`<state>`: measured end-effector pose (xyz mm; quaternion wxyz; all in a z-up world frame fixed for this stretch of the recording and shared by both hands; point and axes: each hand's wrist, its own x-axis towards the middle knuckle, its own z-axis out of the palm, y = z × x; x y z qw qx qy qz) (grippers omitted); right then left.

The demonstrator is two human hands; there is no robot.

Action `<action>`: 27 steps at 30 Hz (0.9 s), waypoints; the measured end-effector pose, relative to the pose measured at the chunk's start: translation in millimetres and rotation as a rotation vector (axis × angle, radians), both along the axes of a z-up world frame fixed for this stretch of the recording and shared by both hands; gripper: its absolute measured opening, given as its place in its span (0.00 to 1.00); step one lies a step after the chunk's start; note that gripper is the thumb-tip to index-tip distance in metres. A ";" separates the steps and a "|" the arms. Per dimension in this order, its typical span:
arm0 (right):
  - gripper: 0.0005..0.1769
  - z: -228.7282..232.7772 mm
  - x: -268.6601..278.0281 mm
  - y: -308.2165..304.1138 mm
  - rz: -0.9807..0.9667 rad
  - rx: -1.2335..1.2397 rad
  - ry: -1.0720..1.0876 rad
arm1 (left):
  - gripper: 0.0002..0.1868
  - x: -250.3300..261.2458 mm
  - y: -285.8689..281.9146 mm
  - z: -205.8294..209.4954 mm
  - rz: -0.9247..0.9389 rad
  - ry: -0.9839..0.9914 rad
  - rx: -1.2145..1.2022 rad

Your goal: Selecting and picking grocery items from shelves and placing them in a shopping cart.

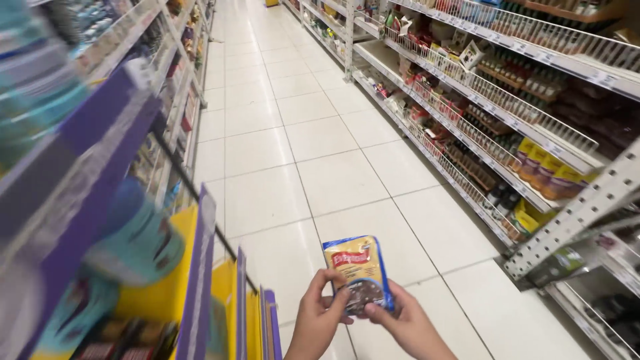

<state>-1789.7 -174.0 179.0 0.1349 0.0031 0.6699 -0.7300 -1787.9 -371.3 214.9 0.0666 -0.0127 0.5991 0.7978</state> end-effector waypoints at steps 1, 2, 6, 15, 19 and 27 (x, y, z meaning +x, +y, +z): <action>0.32 -7.4 -36.4 0.7 -0.001 0.002 0.002 | 0.13 -33.9 0.0 3.0 -0.001 0.002 0.002; 0.30 -14.5 -73.1 1.5 -0.029 0.015 0.004 | 0.15 -68.2 0.0 6.1 -0.047 0.072 -0.080; 0.24 -63.3 -234.2 0.4 -0.006 -0.059 0.112 | 0.23 -212.7 -6.8 2.9 -0.092 0.170 -0.208; 0.26 56.8 -551.8 -115.0 0.123 -0.084 0.035 | 0.25 -522.4 -118.1 -14.9 -0.027 0.201 -0.115; 0.22 3.4 -720.4 -167.1 0.137 -0.095 0.140 | 0.24 -656.5 -174.8 -34.3 -0.061 0.269 -0.265; 0.22 40.3 -1021.0 -298.1 -0.131 -0.254 -0.252 | 0.35 -966.9 -288.9 4.5 0.072 0.029 -0.006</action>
